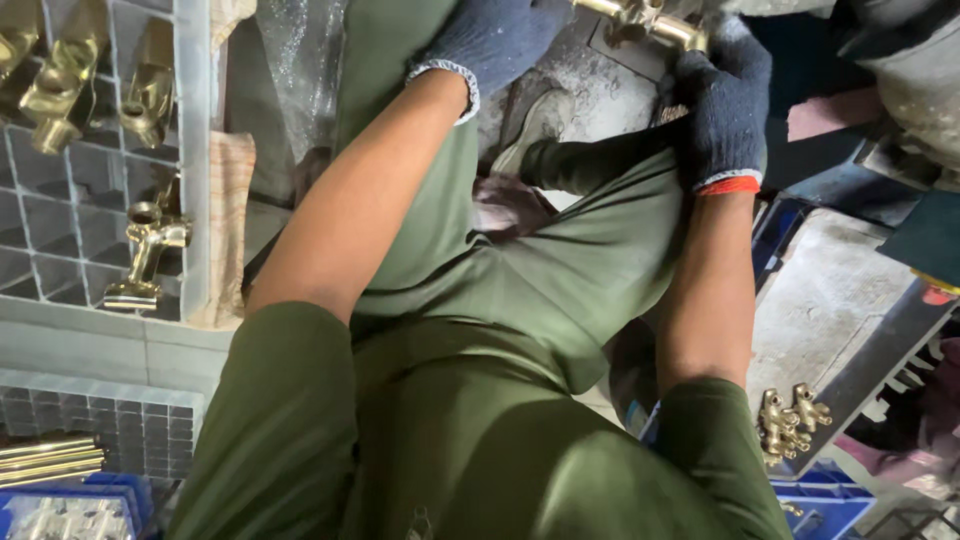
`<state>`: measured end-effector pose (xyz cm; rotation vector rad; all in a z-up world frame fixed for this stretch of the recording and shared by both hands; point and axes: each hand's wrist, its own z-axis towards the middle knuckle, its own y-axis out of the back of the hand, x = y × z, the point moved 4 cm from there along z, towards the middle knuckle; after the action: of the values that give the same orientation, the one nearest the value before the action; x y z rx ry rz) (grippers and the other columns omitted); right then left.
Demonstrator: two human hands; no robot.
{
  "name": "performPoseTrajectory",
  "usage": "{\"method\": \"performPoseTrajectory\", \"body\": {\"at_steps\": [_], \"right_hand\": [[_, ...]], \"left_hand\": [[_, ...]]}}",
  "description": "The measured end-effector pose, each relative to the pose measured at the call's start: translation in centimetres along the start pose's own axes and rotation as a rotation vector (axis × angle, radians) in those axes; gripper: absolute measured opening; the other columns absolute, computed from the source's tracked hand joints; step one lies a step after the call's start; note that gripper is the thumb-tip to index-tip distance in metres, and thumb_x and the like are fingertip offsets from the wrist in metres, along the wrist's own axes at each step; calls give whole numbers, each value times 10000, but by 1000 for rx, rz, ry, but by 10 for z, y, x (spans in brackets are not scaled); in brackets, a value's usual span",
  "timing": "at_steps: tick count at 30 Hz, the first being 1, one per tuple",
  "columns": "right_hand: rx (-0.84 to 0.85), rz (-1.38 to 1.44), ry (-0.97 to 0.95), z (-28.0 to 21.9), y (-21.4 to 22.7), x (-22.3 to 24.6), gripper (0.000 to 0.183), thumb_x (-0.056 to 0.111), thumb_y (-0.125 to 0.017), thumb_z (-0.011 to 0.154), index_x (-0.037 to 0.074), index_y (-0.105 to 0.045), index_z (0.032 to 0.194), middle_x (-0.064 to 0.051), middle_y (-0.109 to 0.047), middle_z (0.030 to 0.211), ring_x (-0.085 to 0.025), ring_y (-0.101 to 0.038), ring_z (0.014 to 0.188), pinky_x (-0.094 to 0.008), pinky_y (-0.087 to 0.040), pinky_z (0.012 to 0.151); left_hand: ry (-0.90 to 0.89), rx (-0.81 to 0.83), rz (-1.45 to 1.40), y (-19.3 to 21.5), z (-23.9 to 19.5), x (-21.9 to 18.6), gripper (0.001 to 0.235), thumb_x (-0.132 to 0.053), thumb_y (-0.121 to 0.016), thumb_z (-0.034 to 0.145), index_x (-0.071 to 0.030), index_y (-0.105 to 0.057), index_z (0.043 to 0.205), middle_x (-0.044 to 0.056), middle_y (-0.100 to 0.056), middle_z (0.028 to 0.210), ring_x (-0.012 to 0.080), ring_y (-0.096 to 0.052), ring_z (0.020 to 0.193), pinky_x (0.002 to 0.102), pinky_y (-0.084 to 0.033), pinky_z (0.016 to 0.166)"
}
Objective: The person handles and turns over various brass-colored metal plumbing fixtures and pipes by hand, moving them between trays and storage bins.
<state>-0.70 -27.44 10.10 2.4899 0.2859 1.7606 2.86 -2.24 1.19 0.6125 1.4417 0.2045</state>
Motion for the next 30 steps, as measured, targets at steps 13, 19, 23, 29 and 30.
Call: {"method": "performPoseTrajectory", "body": {"at_steps": [13, 19, 23, 29, 30], "right_hand": [[39, 38, -40, -57, -9, 19, 337, 107, -600, 1008, -75, -546, 1286, -186, -654, 1114, -284, -643, 955, -371, -549, 857], [-460, -984, 762, -127, -108, 53, 721, 210, -767, 963, -31, -335, 1488, -248, -607, 1326, -337, -571, 1278, -413, -462, 1110], [-438, -651, 526, -132, -112, 64, 701, 211, -830, 955, -33, -411, 1461, -163, -664, 1289, -242, -675, 1155, -359, -562, 997], [-256, 639, 84, -151, -108, 65, 401, 172, -700, 1000, -33, -574, 1320, -90, -665, 1154, -194, -640, 1028, -346, -538, 909], [-240, 784, 27, -152, -112, 64, 366, 193, -677, 1008, -28, -596, 1288, -90, -666, 1144, -184, -641, 1024, -338, -531, 900]], "left_hand": [[54, -22, -160, 42, -31, -79, 357, -356, -798, 898, -41, -660, 994, 145, -708, 842, 298, -697, 767, 439, -537, 695], [-91, -124, -6, 66, -90, -164, 436, -403, -816, 901, -50, -626, 1073, 152, -713, 893, 290, -721, 812, 423, -572, 741], [-31, 140, -46, 88, -111, -190, 686, -532, -797, 884, -38, -541, 1285, 158, -704, 1046, 256, -725, 846, 397, -596, 767], [-282, -111, 307, 118, -159, -174, 788, -439, -808, 797, -118, -506, 1450, 168, -589, 1351, 356, -603, 1219, 468, -505, 1012], [-282, -112, 323, 115, -164, -168, 731, -385, -805, 838, -124, -516, 1457, 151, -596, 1361, 338, -610, 1225, 462, -508, 1028]]}}
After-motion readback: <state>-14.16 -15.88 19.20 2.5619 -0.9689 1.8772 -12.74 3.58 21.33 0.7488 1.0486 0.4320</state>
